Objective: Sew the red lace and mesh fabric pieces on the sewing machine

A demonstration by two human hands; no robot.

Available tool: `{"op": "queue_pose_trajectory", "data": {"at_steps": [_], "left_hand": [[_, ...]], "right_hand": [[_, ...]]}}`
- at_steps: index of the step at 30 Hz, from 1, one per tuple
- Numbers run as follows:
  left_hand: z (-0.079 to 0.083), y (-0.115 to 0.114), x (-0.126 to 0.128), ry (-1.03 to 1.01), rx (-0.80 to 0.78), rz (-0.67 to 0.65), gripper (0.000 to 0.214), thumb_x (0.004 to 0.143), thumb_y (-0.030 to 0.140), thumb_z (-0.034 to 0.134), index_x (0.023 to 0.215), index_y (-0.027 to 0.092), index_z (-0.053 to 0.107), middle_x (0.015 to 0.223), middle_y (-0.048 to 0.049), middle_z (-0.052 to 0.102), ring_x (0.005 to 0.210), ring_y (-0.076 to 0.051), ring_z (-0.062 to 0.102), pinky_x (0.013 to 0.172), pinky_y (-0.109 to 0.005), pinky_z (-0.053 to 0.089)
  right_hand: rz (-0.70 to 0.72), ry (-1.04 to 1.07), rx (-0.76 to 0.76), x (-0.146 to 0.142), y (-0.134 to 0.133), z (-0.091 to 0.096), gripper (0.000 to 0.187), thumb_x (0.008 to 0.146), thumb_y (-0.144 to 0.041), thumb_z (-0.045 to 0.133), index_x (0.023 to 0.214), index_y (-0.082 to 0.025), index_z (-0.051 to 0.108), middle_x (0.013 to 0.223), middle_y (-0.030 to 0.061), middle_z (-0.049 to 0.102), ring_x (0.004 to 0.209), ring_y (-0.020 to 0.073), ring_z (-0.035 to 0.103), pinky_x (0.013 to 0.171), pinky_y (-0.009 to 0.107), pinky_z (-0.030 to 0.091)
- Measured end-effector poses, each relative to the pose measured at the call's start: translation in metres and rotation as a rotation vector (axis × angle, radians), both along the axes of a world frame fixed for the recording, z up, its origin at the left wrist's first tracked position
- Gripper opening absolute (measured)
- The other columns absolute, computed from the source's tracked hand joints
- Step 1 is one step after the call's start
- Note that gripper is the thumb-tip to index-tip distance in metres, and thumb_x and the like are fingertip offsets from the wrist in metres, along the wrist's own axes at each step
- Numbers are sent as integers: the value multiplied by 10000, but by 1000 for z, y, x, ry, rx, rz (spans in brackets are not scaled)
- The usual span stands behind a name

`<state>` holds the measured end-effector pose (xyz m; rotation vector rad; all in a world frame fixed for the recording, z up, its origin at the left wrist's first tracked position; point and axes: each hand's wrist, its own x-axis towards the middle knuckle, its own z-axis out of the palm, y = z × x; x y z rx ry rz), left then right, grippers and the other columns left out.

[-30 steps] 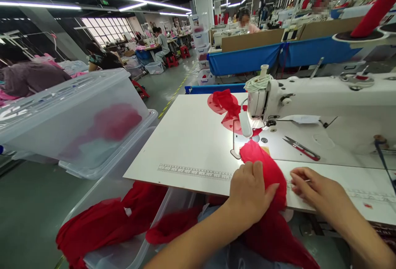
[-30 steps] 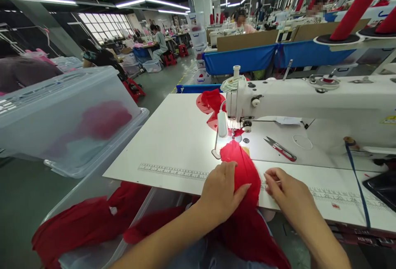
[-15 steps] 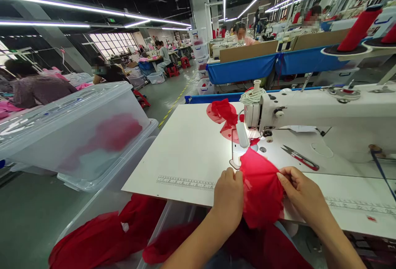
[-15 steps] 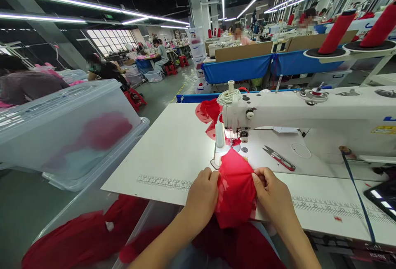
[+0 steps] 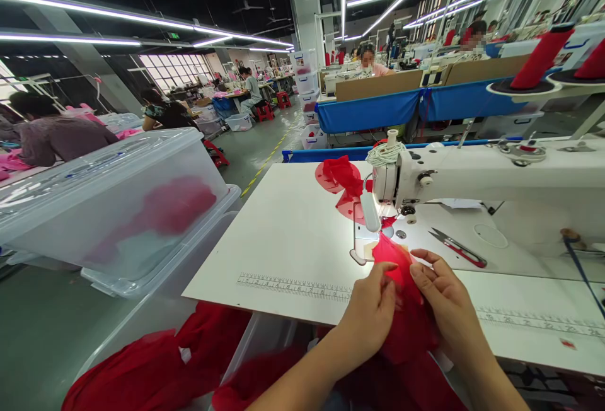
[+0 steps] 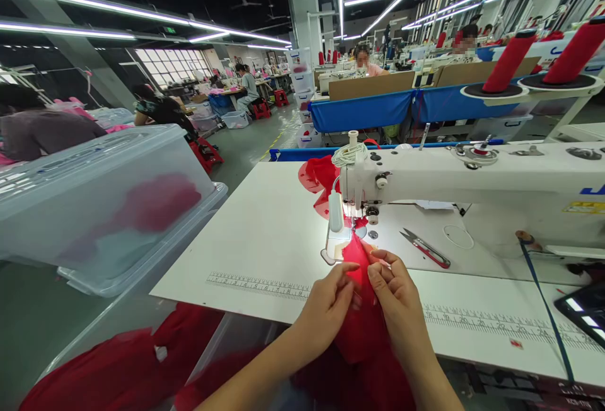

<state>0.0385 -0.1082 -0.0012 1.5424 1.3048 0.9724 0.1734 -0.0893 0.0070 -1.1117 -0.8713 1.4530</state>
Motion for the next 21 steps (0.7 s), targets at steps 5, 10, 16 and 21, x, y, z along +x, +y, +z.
{"op": "queue_pose_trajectory", "data": {"at_steps": [5, 10, 16, 21], "left_hand": [[6, 20, -10, -37, -84, 96, 268, 960, 419, 406, 809, 220, 503, 722, -7, 607, 617, -171, 623, 638, -299, 520], [11, 34, -18, 84, -172, 53, 468, 889, 601, 504, 620, 235, 391, 581, 26, 503, 540, -154, 502, 544, -277, 379], [15, 32, -31, 141, 12, 34, 404, 921, 433, 427, 582, 225, 358, 553, 40, 408, 550, -134, 382, 563, -273, 300], [1, -28, -62, 91, 122, 270, 418, 1003, 438, 364, 643, 226, 363, 559, 52, 377, 507, -117, 369, 535, -252, 313]], "right_hand": [[-9, -277, 186, -8, 0, -14, 457, 798, -584, 676, 1055, -226, 555, 652, -40, 559, 536, 153, 528, 529, 290, 483], [9, -535, 355, -19, -4, -23, 349, 862, -511, 534, 1086, -247, 489, 615, -42, 591, 487, 180, 530, 476, 312, 442], [18, -652, 434, -25, -9, -31, 360, 830, -457, 558, 1106, -245, 464, 662, -38, 596, 541, 177, 569, 514, 308, 486], [12, -781, 436, -9, -16, -45, 480, 812, -506, 621, 1188, -236, 495, 828, 10, 624, 612, 170, 595, 570, 313, 534]]}}
